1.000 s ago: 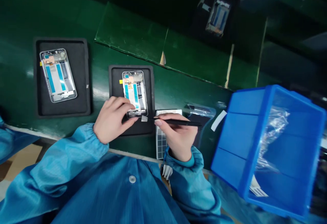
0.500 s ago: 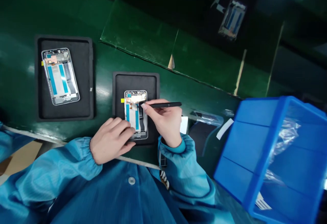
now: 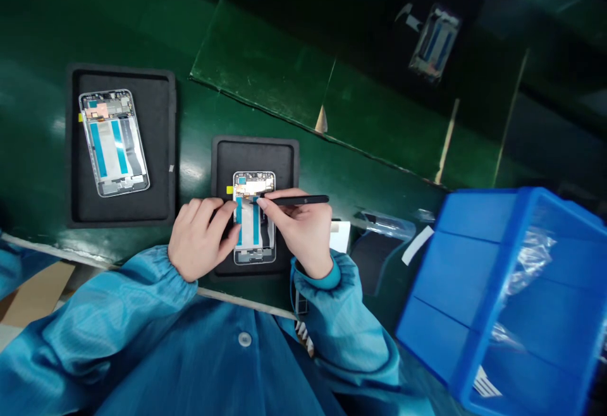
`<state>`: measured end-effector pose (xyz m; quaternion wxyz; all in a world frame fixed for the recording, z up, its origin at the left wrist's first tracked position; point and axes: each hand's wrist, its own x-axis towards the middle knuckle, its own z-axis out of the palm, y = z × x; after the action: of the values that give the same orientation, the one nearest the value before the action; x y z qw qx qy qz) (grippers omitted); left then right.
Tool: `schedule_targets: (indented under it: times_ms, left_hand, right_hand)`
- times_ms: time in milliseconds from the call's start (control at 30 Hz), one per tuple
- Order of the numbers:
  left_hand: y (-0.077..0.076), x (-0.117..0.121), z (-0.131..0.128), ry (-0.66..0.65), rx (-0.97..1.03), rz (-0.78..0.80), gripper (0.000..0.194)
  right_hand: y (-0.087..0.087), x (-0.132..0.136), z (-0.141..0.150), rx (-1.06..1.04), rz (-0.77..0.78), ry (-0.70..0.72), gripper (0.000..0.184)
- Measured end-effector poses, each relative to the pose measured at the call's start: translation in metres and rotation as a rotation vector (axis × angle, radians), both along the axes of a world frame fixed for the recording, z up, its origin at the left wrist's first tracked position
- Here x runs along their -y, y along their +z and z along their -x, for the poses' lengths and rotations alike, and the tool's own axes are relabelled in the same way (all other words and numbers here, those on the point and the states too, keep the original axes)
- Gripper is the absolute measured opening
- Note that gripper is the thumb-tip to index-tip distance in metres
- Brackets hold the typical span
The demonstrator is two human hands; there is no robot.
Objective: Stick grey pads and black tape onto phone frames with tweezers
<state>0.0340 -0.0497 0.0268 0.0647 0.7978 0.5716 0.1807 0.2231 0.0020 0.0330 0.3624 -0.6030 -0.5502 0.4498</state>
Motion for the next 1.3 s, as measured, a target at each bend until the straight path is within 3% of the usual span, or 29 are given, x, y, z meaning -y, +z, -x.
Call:
schedule_targets:
  times_ms: [467,867,1300]
  left_hand:
    - [0.001,-0.001,0.000,0.002,-0.007,0.001,0.031]
    - [0.010,-0.007,-0.003,-0.053,-0.211,0.065,0.038]
    - [0.010,-0.004,-0.009,-0.029,-0.217,0.068,0.041]
  right_hand:
    - [-0.001,0.000,-0.001,0.002,-0.010,0.011,0.012]
    - [0.000,0.003,-0.002,-0.065,-0.004,-0.119,0.012]
    - [0.001,0.002,-0.002,-0.102,0.010,-0.169,0.012]
